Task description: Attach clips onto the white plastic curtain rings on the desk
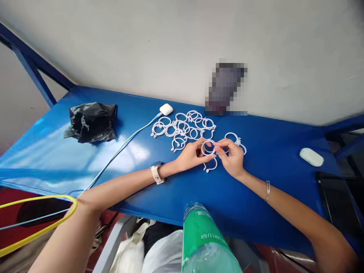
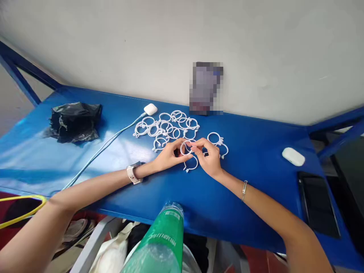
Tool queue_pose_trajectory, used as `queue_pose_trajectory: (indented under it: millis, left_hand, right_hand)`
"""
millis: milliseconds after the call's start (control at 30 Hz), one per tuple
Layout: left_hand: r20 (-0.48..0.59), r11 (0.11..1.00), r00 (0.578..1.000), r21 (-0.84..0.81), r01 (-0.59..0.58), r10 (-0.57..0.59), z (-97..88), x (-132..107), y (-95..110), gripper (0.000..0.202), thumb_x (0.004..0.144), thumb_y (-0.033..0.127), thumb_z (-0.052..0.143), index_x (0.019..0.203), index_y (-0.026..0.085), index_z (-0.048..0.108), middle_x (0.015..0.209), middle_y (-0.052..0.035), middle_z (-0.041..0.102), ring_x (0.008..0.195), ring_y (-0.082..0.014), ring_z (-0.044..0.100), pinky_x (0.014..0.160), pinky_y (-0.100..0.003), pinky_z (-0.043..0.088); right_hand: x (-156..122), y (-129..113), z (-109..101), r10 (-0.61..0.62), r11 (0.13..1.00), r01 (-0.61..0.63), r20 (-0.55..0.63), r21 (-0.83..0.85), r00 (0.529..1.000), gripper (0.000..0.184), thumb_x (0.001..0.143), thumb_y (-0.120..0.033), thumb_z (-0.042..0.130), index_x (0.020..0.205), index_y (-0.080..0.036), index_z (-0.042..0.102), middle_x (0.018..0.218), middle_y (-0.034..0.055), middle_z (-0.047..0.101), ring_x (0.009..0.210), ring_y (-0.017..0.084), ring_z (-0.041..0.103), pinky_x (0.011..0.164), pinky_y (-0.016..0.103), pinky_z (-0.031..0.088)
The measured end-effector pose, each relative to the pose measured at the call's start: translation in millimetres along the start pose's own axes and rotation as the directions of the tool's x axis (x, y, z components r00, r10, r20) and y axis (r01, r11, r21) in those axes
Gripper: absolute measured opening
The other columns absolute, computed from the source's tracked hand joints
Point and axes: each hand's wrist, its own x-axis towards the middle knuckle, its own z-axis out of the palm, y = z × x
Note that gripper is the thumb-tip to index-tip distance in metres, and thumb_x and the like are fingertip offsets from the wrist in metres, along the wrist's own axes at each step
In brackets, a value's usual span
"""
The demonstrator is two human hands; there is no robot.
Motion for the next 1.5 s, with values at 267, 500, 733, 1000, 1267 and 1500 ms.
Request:
queue_pose_trajectory:
  millis: [267,500,733,1000,1267,1500]
  left_hand:
    - [0.008,0.999,1.0,0.038,0.028,-0.029,0.5,-1,2,0.035,0.076,0.046,0.068,0.071,0.016,0.049,0.058,0.0065,0.044,0.051,-0.0064,0.038,0.049,-0.02,0.032]
    - [0.006,1.0,1.0,0.004,-0.016,0.016,0.3,-2,2,0.029,0.078,0.039,0.067,0.085,0.016,0.051,0.06,0.0075,0.043,0.05,-0.0066,0.041,0.049,-0.019,0.034]
    - [0.057,0.999,0.997,-0.016,-0.044,0.045,0.1,-3,-1,0.042,0.082,0.037,0.064,0.112,0.017,0.044,0.055,0.0108,0.043,0.047,-0.0072,0.041,0.049,-0.019,0.034]
    - [0.108,0.994,0.991,0.075,-0.084,0.075,-1.7,-4,1,0.018,0.087,0.028,0.057,0.1,0.017,0.052,0.056,0.0088,0.046,0.05,-0.0071,0.043,0.053,-0.019,0.036]
    - [0.123,0.971,0.982,0.176,-0.163,0.143,-1.0,-3,-4,0.006,0.082,0.016,0.055,0.079,0.016,0.06,0.057,0.0053,0.048,0.055,-0.0082,0.046,0.056,-0.019,0.038]
    - [0.151,0.963,0.977,0.203,-0.179,0.149,-2.0,-2,-3,0.01,0.083,0.016,0.053,0.077,0.016,0.061,0.057,0.0037,0.051,0.06,-0.0106,0.051,0.059,-0.02,0.04]
  right_hand:
    - [4,-6,-3,-0.029,0.999,0.029,0.018,-0.02,0.999,0.009,0.09,-0.023,0.06,0.083,-0.021,0.064,0.07,-0.0005,0.065,0.063,0.013,0.06,0.057,0.025,0.047]
    - [6,-13,-1,-0.004,0.998,0.009,0.069,-0.068,0.998,0.011,0.092,-0.026,0.056,0.084,-0.02,0.061,0.074,0.0011,0.065,0.061,0.013,0.057,0.056,0.026,0.047]
    - [5,-6,-1,0.035,0.998,-0.035,0.006,-0.048,0.999,0.008,0.092,-0.025,0.055,0.091,-0.021,0.062,0.084,0.002,0.064,0.067,0.013,0.058,0.06,0.026,0.048]
    - [42,17,-34,0.029,0.954,-0.125,-0.332,-0.273,0.943,0.019,0.093,-0.032,0.046,0.089,-0.02,0.061,0.083,0.003,0.063,0.073,0.015,0.06,0.065,0.027,0.047]
    - [71,47,-78,0.193,0.75,-0.284,-0.213,-0.597,0.958,0.021,0.076,-0.016,0.042,0.066,-0.019,0.061,0.046,-0.0031,0.044,0.045,0.013,0.043,0.053,0.026,0.032]
    - [75,52,-91,0.253,0.409,-0.149,-0.046,-0.9,0.967,0.02,0.075,-0.021,0.046,0.063,-0.018,0.061,0.061,0.0069,0.06,0.058,0.019,0.052,0.052,0.028,0.023]
